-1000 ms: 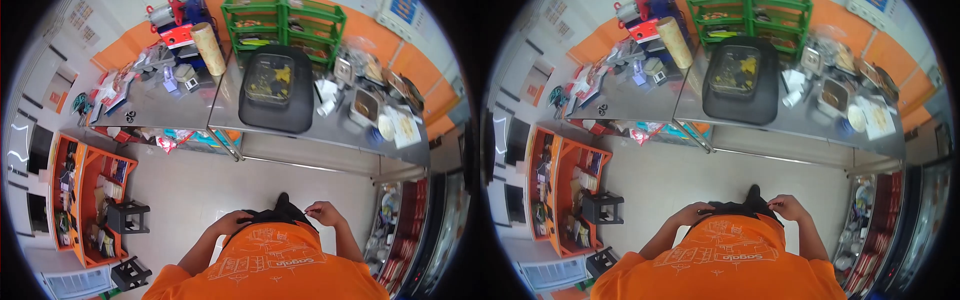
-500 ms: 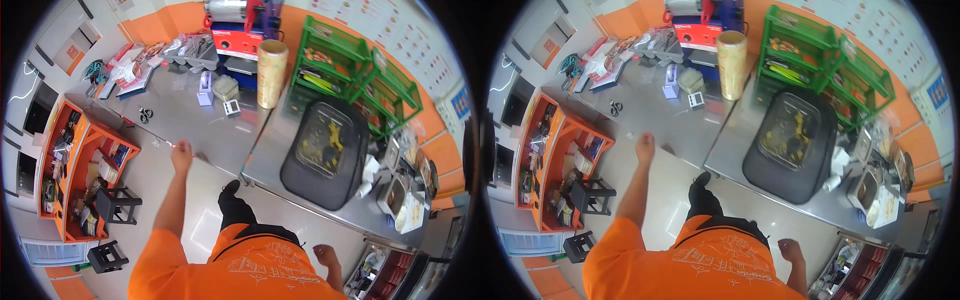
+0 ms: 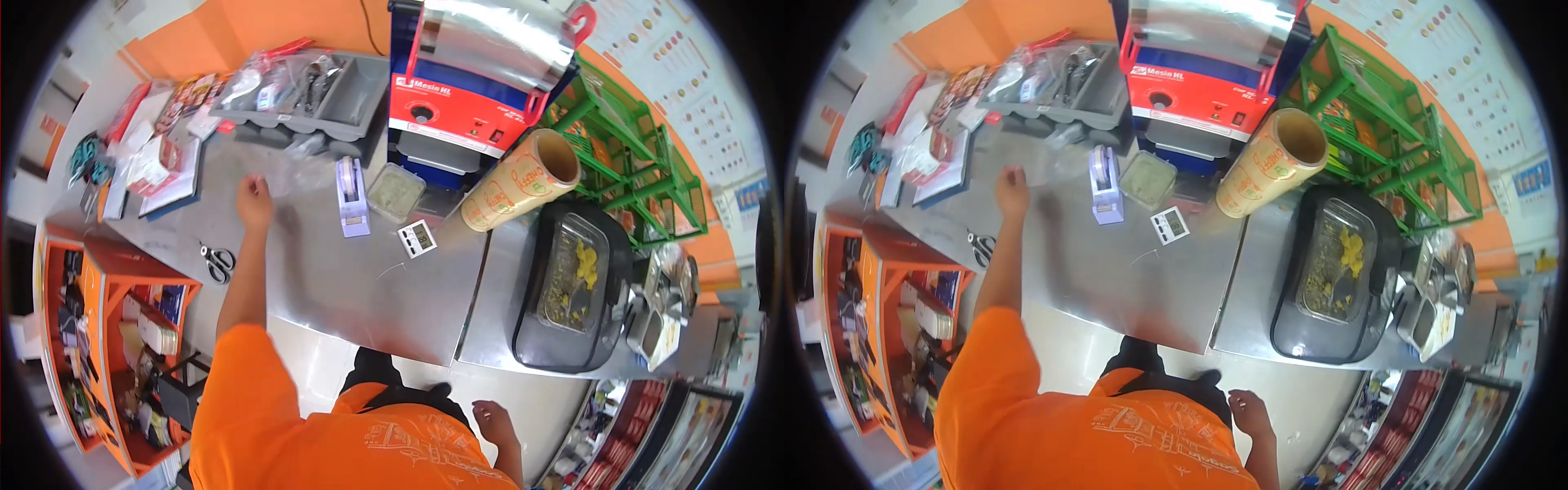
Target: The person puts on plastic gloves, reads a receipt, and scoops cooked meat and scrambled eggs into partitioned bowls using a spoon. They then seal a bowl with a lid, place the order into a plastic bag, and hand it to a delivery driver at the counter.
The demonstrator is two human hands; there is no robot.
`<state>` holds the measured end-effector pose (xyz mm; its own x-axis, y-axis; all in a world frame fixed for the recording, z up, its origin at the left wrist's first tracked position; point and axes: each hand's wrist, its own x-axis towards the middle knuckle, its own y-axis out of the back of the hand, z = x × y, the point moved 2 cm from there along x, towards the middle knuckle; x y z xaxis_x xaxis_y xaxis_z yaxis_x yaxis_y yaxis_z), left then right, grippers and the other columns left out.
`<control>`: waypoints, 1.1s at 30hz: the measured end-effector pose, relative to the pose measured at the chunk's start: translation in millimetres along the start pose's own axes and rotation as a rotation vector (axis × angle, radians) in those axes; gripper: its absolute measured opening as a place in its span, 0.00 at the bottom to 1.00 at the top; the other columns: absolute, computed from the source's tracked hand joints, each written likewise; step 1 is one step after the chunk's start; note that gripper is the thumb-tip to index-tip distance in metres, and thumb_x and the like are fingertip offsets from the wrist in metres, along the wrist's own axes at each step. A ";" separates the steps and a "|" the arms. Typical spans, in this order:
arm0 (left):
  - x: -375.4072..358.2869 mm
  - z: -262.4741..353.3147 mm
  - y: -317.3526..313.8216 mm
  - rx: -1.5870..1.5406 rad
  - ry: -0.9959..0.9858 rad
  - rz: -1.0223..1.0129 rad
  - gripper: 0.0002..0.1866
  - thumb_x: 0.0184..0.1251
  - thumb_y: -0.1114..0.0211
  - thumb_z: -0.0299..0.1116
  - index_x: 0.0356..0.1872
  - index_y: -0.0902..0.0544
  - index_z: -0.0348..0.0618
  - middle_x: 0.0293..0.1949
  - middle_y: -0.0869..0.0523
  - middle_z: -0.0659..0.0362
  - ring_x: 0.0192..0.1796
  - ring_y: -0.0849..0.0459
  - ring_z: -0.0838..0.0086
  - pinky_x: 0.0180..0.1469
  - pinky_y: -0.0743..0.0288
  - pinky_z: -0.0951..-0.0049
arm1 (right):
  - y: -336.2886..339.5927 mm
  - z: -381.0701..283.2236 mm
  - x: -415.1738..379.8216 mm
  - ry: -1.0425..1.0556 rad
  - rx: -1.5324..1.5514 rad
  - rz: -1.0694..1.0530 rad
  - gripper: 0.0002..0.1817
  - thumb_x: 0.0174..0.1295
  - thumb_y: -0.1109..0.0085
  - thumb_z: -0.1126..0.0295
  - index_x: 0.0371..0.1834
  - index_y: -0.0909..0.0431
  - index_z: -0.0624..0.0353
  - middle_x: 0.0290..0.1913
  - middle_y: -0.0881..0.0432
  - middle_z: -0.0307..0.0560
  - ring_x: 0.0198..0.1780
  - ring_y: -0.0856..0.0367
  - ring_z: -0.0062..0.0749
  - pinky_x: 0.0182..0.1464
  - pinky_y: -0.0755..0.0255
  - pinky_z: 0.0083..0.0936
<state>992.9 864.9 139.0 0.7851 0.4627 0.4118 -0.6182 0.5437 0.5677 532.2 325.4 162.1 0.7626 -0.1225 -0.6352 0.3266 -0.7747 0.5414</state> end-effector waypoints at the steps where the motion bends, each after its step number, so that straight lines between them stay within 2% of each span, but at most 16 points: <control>1: -18.2 21.8 17.6 -0.187 0.002 -0.081 0.10 0.75 0.40 0.34 0.42 0.20 0.36 0.37 0.13 0.55 0.38 0.16 0.73 0.42 0.23 0.73 | 6.6 -28.4 -6.5 0.040 0.025 0.074 0.12 0.69 0.41 0.65 0.48 0.16 0.60 0.45 0.14 0.55 0.42 0.13 0.43 0.45 0.19 0.33; 2: -41.2 41.5 38.0 -0.372 0.005 -0.165 0.07 0.76 0.41 0.31 0.41 0.21 0.37 0.36 0.14 0.57 0.38 0.17 0.79 0.41 0.24 0.76 | 12.1 -50.7 -9.9 0.095 0.027 0.112 0.12 0.69 0.40 0.66 0.48 0.16 0.60 0.45 0.14 0.55 0.43 0.13 0.43 0.45 0.19 0.32; 5: -130.0 118.8 93.8 -0.502 0.049 -0.482 0.03 0.74 0.39 0.27 0.40 0.21 0.38 0.36 0.14 0.61 0.39 0.18 0.81 0.44 0.23 0.79 | 9.9 -110.3 -11.8 0.319 0.185 0.234 0.10 0.69 0.41 0.70 0.49 0.16 0.60 0.45 0.14 0.53 0.43 0.13 0.38 0.46 0.20 0.29; 7: -196.3 153.7 109.8 -0.718 0.215 -0.819 0.01 0.68 0.34 0.23 0.38 0.18 0.39 0.36 0.13 0.62 0.39 0.17 0.82 0.43 0.22 0.78 | 0.1 -147.3 -10.5 0.411 0.355 0.259 0.12 0.70 0.42 0.71 0.53 0.19 0.60 0.46 0.14 0.50 0.45 0.15 0.33 0.47 0.20 0.27; 8: -233.3 158.7 113.0 -0.714 0.291 -1.004 0.04 0.65 0.30 0.24 0.35 0.17 0.39 0.35 0.13 0.61 0.38 0.17 0.83 0.41 0.22 0.79 | -9.0 -165.5 -13.7 0.424 0.454 0.256 0.14 0.71 0.42 0.71 0.57 0.20 0.61 0.47 0.15 0.47 0.45 0.15 0.31 0.48 0.21 0.26; 9: -266.1 181.8 123.1 -0.910 0.460 -1.154 0.06 0.63 0.27 0.25 0.35 0.18 0.39 0.33 0.13 0.61 0.36 0.17 0.83 0.39 0.22 0.80 | -19.0 -181.1 -17.6 0.406 0.644 0.188 0.16 0.71 0.42 0.70 0.60 0.23 0.61 0.47 0.15 0.46 0.46 0.16 0.30 0.49 0.21 0.26; 10: -296.0 186.0 128.4 -0.896 0.446 -1.314 0.08 0.62 0.26 0.24 0.36 0.19 0.37 0.32 0.13 0.61 0.35 0.15 0.82 0.37 0.21 0.80 | -29.4 -188.5 -25.9 0.391 0.840 0.140 0.19 0.71 0.41 0.70 0.63 0.26 0.62 0.47 0.16 0.44 0.47 0.17 0.29 0.50 0.21 0.26; 12: -333.0 208.2 143.9 -0.916 0.342 -1.561 0.10 0.61 0.25 0.24 0.37 0.19 0.36 0.30 0.13 0.60 0.34 0.14 0.81 0.35 0.21 0.79 | -53.3 -176.9 -49.8 0.395 0.882 0.076 0.20 0.71 0.40 0.69 0.62 0.28 0.65 0.46 0.16 0.43 0.45 0.18 0.27 0.50 0.22 0.24; 13: -350.6 215.4 152.7 -0.885 0.319 -1.702 0.10 0.61 0.25 0.24 0.37 0.19 0.36 0.30 0.13 0.59 0.34 0.15 0.81 0.35 0.21 0.79 | -70.4 -153.3 -60.9 0.332 1.124 -0.071 0.14 0.71 0.39 0.69 0.54 0.23 0.66 0.42 0.16 0.43 0.42 0.18 0.23 0.47 0.22 0.22; 14: -368.1 222.7 163.9 -0.847 0.297 -1.829 0.10 0.61 0.25 0.24 0.37 0.19 0.36 0.29 0.13 0.59 0.34 0.15 0.82 0.34 0.21 0.79 | -85.4 -127.1 -79.0 0.306 1.141 0.014 0.12 0.70 0.38 0.70 0.51 0.22 0.65 0.41 0.16 0.42 0.41 0.18 0.22 0.46 0.22 0.22; 17: -420.6 230.4 195.9 -0.669 0.021 -1.957 0.12 0.60 0.23 0.30 0.35 0.19 0.36 0.26 0.15 0.62 0.31 0.18 0.85 0.33 0.24 0.81 | -119.8 -73.5 -156.3 0.218 1.237 0.217 0.05 0.67 0.36 0.73 0.41 0.18 0.63 0.36 0.15 0.38 0.37 0.18 0.20 0.43 0.23 0.20; 22: -500.4 239.3 253.0 -0.484 -0.241 -2.072 0.14 0.63 0.24 0.36 0.33 0.19 0.37 0.24 0.19 0.68 0.29 0.23 0.88 0.31 0.27 0.83 | -197.3 -15.4 -262.3 0.130 1.323 0.625 0.04 0.67 0.38 0.78 0.42 0.18 0.65 0.37 0.15 0.39 0.39 0.19 0.20 0.44 0.24 0.21; 26: -565.3 234.4 275.6 -0.294 -0.065 -2.220 0.13 0.69 0.29 0.34 0.46 0.17 0.36 0.28 0.17 0.65 0.32 0.19 0.85 0.34 0.25 0.83 | -238.8 11.1 -310.4 0.049 1.386 0.972 0.08 0.65 0.36 0.78 0.47 0.20 0.66 0.37 0.15 0.39 0.39 0.18 0.17 0.43 0.23 0.19; 27: -577.7 238.4 274.0 -0.200 -0.300 -2.358 0.14 0.71 0.33 0.33 0.52 0.17 0.36 0.31 0.15 0.63 0.34 0.18 0.84 0.36 0.23 0.81 | -243.5 19.2 -320.9 0.002 1.365 1.013 0.09 0.65 0.36 0.78 0.47 0.20 0.66 0.37 0.16 0.39 0.38 0.18 0.17 0.42 0.23 0.18; 30: -606.0 258.2 284.2 -0.074 -0.578 -2.403 0.14 0.71 0.33 0.33 0.52 0.17 0.35 0.34 0.14 0.60 0.36 0.17 0.82 0.38 0.23 0.80 | -252.3 46.3 -340.8 -0.042 1.326 1.116 0.09 0.65 0.35 0.77 0.46 0.20 0.66 0.36 0.16 0.39 0.35 0.18 0.17 0.39 0.23 0.16; 33: -640.2 273.4 272.1 -0.313 -0.149 -2.373 0.11 0.71 0.34 0.30 0.50 0.18 0.35 0.34 0.14 0.60 0.36 0.18 0.81 0.39 0.22 0.78 | -239.1 77.1 -347.0 -0.017 1.306 1.171 0.09 0.65 0.36 0.77 0.46 0.21 0.65 0.35 0.16 0.38 0.34 0.19 0.17 0.38 0.24 0.15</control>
<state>332.7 525.1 224.7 -0.1393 -0.8699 -0.4731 0.9885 -0.0934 -0.1193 146.4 505.3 210.5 0.2391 -0.9302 -0.2784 -0.9710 -0.2270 -0.0754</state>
